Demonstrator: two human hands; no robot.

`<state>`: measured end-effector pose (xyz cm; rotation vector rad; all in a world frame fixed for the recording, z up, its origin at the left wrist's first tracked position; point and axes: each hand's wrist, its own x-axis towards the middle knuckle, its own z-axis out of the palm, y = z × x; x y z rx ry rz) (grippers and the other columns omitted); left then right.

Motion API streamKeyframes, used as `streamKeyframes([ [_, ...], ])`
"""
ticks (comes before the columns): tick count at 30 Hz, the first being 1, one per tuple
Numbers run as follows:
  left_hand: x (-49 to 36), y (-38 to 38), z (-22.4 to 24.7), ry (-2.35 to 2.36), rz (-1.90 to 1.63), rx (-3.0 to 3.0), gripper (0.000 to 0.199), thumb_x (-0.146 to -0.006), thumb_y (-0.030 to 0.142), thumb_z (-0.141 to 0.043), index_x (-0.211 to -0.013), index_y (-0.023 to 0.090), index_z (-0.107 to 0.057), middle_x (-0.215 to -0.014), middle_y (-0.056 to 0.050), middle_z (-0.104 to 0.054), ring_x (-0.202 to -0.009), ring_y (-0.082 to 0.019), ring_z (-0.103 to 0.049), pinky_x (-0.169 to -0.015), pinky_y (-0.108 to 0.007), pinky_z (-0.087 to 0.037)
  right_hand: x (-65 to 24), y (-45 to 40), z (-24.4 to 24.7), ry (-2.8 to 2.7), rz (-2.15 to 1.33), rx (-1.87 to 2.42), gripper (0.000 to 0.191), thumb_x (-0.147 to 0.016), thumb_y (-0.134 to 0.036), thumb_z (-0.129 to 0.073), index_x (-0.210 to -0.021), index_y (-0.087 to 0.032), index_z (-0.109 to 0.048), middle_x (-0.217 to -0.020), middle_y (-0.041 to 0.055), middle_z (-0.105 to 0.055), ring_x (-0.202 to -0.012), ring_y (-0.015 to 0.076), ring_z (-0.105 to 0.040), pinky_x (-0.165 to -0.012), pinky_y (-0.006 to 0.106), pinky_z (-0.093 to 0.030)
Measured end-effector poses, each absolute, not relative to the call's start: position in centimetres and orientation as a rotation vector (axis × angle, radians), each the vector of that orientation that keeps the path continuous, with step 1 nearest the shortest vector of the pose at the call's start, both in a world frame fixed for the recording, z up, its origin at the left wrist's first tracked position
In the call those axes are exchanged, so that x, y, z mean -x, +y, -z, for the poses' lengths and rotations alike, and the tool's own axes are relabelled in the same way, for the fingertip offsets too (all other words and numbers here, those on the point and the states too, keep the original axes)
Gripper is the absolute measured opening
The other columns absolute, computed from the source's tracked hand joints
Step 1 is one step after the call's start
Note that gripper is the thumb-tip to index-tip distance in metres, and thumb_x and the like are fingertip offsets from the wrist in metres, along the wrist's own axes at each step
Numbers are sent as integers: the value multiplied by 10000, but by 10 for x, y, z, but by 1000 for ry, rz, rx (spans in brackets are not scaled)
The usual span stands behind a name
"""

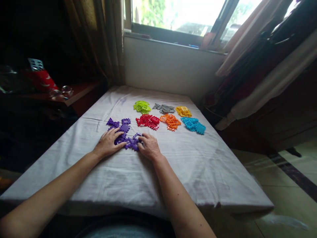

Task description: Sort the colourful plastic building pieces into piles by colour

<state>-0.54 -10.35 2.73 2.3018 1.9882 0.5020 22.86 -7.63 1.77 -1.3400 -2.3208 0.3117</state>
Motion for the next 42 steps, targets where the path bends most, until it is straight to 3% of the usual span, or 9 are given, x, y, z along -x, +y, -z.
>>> streamKeyframes([
  [5, -1, -107, -26, 2076, -583, -2324, 515, -847, 581, -582, -1247, 263, -646, -1474, -113, -539, -1408, -341, -418, -1184, -605, -227, -233, -84, -19, -2249, -298, 1382, 329, -891, -361, -648, -1186, -229, -705, -1370, 111, -617, -1242, 251, -572, -1061, 414, -437],
  [8, 0, -111, -24, 2074, -685, -2335, 510, -859, 521, -581, -1291, 253, -611, -1460, -113, -555, -1398, -323, -437, -1204, -579, -201, -232, -89, -23, -2244, -258, 1344, 402, -868, -414, -678, -1226, -231, -680, -1404, 122, -592, -1266, 271, -547, -1061, 440, -421],
  [11, 4, -112, -21, 2069, -755, -2315, 539, -870, 488, -561, -1335, 214, -576, -1418, -129, -589, -1364, -310, -482, -1198, -532, -252, -230, -96, -28, -2363, -256, 1224, 519, -790, -461, -750, -1245, -228, -661, -1351, 114, -630, -1265, 286, -531, -1060, 459, -399],
  [17, 11, -106, -18, 2034, -847, -2260, 527, -886, 490, -524, -1301, 173, -589, -1368, -137, -622, -1290, -283, -552, -1109, -439, -416, -227, -97, -30, -2316, -226, 1188, 360, -866, -287, -647, -1220, -226, -670, -1210, 81, -707, -1149, 237, -590, -1025, 388, -407],
  [24, 10, -107, -19, 2027, -795, -2288, 488, -880, 486, -542, -1260, 190, -621, -1365, -127, -630, -1277, -276, -563, -1110, -446, -409, -233, -90, -23, -2133, -226, 1366, 361, -836, -373, -706, -1166, -228, -690, -1229, 81, -688, -1150, 247, -593, -1014, 382, -419],
  [29, 10, -107, -20, 2041, -848, -2283, 415, -903, 437, -488, -1212, 213, -650, -1357, -111, -638, -1285, -269, -556, -1132, -460, -377, -228, -94, -26, -2221, -263, 1379, 298, -841, -300, -684, -1130, -234, -712, -1150, 78, -693, -1079, 237, -611, -968, 362, -457],
  [35, 20, -101, -17, 2067, -1097, -2107, 375, -900, 406, -437, -1097, 218, -696, -1265, -102, -695, -1212, -260, -611, -1107, -456, -415, -227, -94, -24, -2150, -263, 1448, 245, -818, -297, -708, -1056, -241, -730, -1372, 105, -594, -1243, 268, -542, -1024, 407, -431],
  [42, 36, -95, -13, 2101, -1300, -1832, 402, -915, 419, -392, -1101, 207, -679, -1195, -103, -724, -1155, -242, -654, -1023, -406, -507, -230, -89, -25, -2103, -270, 1438, 180, -835, -305, -695, -1000, -234, -696, -1141, 62, -697, -1096, 229, -599, -951, 352, -429],
])
